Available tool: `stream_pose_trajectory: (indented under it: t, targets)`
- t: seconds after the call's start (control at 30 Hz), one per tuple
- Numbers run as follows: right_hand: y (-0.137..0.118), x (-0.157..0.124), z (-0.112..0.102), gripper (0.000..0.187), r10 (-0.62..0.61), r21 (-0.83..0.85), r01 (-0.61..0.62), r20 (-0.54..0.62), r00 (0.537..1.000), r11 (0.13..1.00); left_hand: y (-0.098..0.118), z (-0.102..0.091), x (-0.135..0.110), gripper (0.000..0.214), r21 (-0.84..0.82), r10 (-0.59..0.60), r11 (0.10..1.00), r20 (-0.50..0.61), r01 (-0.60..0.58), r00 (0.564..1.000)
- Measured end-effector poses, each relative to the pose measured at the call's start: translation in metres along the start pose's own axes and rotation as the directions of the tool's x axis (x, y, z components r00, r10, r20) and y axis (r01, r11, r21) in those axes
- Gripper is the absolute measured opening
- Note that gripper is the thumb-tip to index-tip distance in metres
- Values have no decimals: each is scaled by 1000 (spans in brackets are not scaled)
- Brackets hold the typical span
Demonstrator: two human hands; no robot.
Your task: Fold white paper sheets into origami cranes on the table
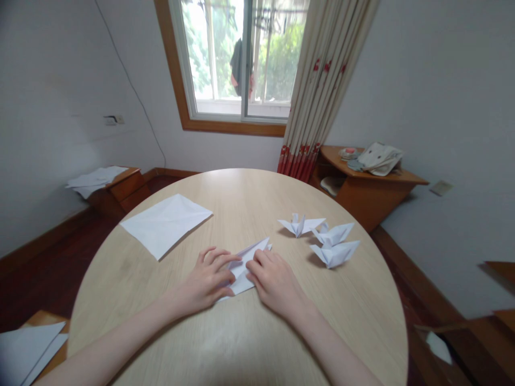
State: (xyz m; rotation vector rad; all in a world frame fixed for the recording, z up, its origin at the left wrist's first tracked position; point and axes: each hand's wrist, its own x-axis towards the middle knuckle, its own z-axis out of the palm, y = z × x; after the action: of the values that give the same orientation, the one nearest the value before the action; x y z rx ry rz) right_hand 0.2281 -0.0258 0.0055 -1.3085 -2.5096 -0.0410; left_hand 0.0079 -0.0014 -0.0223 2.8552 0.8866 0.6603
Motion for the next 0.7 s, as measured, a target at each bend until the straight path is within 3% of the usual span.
stream_pose_trajectory:
  t: [0.47,0.7]
  targets:
    - [3,2,16,8,25,6,-25,53,998,1000,-1,-3,0,12,37,25,999,24,-26,999]
    - [1,2,15,9,33,45,-36,68,997,998,-5,-3,-1,29,53,9,999,24,-10,1000]
